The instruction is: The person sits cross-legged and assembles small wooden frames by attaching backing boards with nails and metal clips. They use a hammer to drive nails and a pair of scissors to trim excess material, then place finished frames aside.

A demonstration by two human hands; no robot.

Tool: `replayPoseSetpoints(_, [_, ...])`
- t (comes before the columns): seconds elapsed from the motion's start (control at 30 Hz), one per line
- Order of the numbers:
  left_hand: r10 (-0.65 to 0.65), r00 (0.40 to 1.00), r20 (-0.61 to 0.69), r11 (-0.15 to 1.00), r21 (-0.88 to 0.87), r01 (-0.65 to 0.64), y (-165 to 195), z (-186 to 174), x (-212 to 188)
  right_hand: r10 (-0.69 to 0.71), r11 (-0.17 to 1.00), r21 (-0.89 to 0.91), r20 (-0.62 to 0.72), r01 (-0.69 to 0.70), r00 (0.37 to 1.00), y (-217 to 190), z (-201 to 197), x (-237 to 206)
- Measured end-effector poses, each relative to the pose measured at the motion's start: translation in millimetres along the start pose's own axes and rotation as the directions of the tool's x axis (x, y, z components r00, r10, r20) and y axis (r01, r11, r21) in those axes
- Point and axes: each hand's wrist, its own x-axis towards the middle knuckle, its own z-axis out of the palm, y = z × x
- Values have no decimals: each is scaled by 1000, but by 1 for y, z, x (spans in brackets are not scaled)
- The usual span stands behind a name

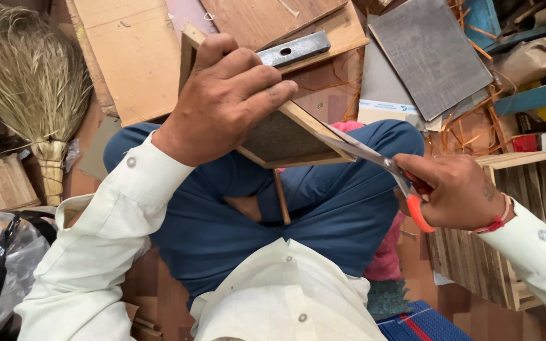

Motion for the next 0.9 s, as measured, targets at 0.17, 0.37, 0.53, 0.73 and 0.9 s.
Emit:
replayPoseSetpoints(0.17, [-5, 1000, -8, 999, -34, 4, 1, 2, 6, 47, 999, 10, 14, -47, 999, -10, -3, 10])
replayPoseSetpoints(0.37, [18, 1000, -5, 1000, -21, -18, 6, 5, 10, -106, 994, -14, -5, 106, 994, -18, -10, 23])
replayPoseSetpoints(0.53, [13, 1000, -8, 1000, -16, -13, 8, 8, 8, -90, 996, -31, -26, 89, 996, -11, -1, 21])
replayPoseSetpoints(0.73, [-24, 1000, 3, 999, -30, 24, 8, 7, 9, -55, 998, -23, 3, 55, 998, -7, -1, 22])
replayPoseSetpoints(0.9, [-39, 999, 9, 997, -60, 40, 14, 4, 16, -61, 998, -22, 26, 61, 998, -20, -7, 31])
